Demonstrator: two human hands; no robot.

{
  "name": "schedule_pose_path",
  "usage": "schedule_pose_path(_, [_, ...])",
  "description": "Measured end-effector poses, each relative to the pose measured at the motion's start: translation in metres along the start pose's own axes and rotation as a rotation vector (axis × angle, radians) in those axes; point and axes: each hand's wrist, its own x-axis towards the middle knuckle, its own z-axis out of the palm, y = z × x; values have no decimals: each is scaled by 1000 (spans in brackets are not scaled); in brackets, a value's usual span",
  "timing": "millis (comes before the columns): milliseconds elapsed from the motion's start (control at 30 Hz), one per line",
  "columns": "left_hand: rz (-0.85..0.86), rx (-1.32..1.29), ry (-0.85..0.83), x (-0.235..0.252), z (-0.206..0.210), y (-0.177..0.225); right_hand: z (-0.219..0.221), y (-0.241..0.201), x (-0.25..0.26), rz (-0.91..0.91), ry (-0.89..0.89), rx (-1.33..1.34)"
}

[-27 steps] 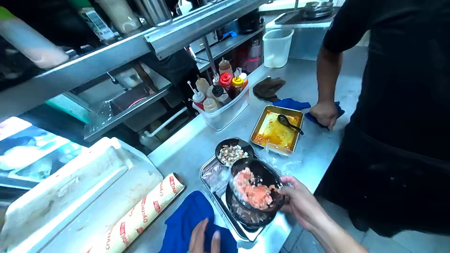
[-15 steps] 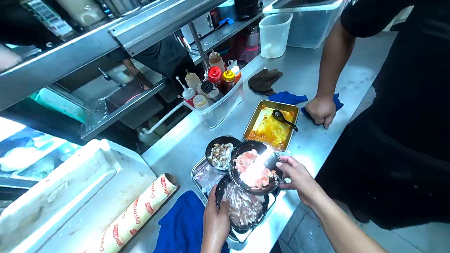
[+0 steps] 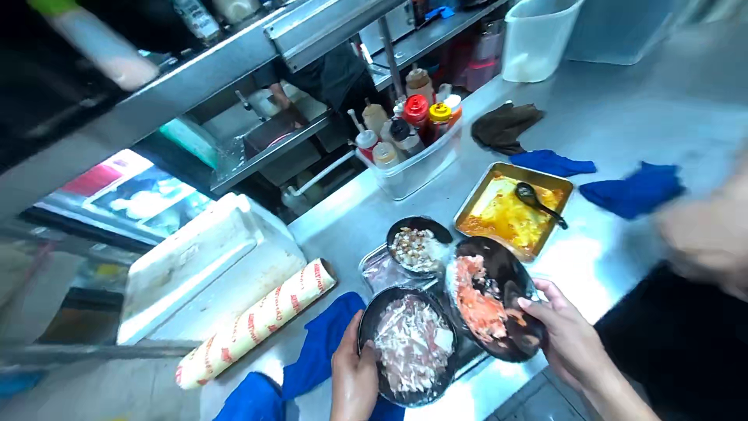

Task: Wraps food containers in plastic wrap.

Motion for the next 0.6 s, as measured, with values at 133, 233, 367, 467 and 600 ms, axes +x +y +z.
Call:
schedule_pose_path(133, [-139,-15,166,-28,-86,-34,16,20,-14,-9,-56,-214])
schedule_pose_path(233, [-243,40,307,-63,-138,-78,32,33,-22,-45,-119,-443])
schedule_pose_path(367, [-374,156,396,-103,-175,-133,45,43,-32,-223,-145,-783])
schedule_pose_path(467, [-436,221,411,-113,-188,-160,69,36,-59,-599,-32,-1007])
schedule_pose_path(600, [-413,145,393,-110,-203,-186,143,59,-119,-767,-320,-858])
